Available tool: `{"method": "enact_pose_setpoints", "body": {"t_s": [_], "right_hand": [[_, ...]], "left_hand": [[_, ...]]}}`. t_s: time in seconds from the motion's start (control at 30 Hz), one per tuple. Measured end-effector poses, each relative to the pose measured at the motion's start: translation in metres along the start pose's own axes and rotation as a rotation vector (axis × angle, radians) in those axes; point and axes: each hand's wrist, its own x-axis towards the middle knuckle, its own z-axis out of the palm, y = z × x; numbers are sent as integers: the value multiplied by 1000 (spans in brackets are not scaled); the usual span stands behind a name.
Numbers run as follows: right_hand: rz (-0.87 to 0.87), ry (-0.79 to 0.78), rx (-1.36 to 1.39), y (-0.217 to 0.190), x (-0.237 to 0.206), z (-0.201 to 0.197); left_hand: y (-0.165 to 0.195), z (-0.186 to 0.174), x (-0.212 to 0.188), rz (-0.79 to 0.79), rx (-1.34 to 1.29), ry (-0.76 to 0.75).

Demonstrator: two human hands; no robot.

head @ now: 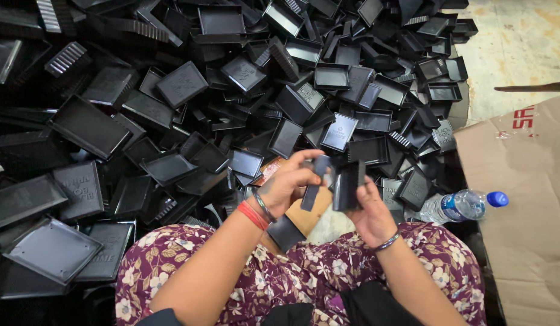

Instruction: The person sits on the floor and repeatedly picks up two black plastic components from a large pile. They align and press the parts together by hand, then place the assembled unit back into the pile. The process is repeated continuously throughout the clip.

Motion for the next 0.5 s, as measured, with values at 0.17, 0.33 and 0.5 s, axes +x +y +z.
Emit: {"method": "enact_pose_setpoints", "body": {"t_s": [0.17, 0.33, 0.5], "right_hand": [[-58, 85, -132, 9, 2, 8], [-64, 60, -287, 19, -2, 13], [-88, 17, -240, 22, -4, 13]], "left_hand": [[-25, 11, 2, -100, 41, 194], [-51, 15, 10, -107, 35, 250], [-61, 13, 15, -90, -39, 335]]}}
